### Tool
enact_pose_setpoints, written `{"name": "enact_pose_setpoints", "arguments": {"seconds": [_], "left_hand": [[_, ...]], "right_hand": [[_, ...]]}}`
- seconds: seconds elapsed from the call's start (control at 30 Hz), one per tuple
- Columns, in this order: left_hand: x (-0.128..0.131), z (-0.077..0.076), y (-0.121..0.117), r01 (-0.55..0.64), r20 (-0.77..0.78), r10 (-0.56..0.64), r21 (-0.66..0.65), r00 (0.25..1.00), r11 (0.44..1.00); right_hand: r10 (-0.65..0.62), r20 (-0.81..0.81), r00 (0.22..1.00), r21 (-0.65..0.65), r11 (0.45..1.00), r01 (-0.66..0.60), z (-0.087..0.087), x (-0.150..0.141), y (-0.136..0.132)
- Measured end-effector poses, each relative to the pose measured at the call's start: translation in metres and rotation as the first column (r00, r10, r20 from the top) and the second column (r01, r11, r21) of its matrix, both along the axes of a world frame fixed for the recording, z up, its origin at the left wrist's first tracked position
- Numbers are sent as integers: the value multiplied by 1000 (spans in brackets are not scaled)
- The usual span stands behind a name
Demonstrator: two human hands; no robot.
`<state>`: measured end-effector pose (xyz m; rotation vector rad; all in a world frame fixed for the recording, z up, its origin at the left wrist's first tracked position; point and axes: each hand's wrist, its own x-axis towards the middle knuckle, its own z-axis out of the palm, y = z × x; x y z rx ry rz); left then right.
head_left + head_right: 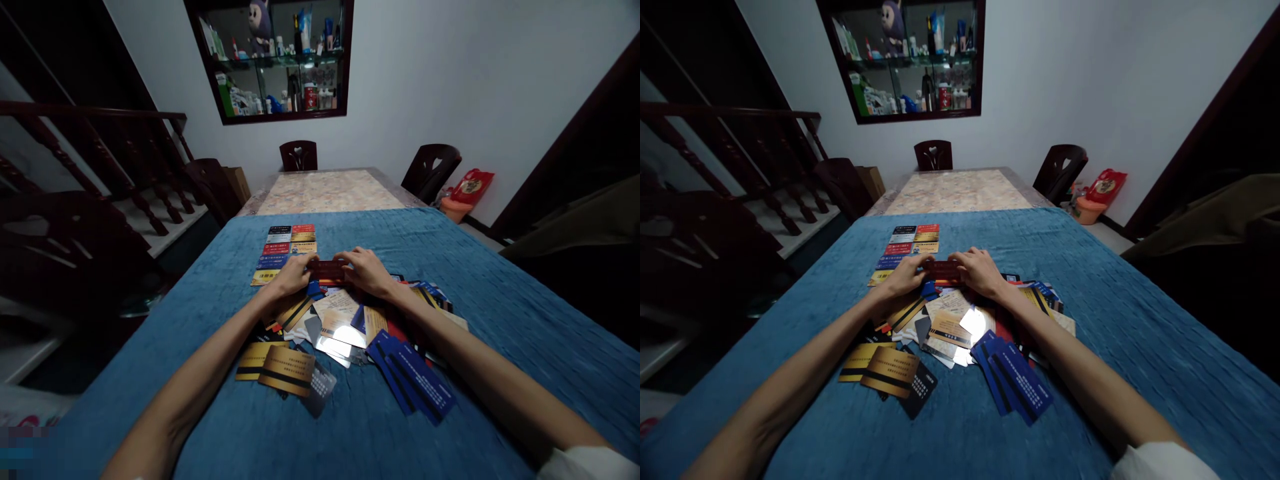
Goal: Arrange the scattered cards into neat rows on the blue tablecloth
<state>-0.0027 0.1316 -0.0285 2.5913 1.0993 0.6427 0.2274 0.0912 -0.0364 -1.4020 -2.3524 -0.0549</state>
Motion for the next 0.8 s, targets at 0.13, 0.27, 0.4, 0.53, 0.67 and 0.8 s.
{"name": "enact_pose_setpoints", "arguments": {"seconds": [0.13,0.27,0.4,0.53,0.67,0.8], "left_hand": [[-1,2,2,-24,49,23,20,999,1000],[-2,4,4,-50,83,49,4,995,999],[-1,6,5,-50,130,52,-17,990,999],[-1,7,4,-42,152,41,-2,987,999],[1,10,3,-15,182,15,-1,983,1000],[1,13,0,-3,206,6,-15,979,1000]], "right_hand": [[17,10,1000,17,1000,-17,4,0,-4],[-3,76,997,111,994,-5,5,-3,-7],[-21,113,993,225,974,-5,0,-4,-6],[-19,115,993,306,952,-18,-4,-3,-4],[-34,118,992,346,938,-9,-3,-4,-5],[-66,113,991,385,923,17,-2,-4,-6]]}}
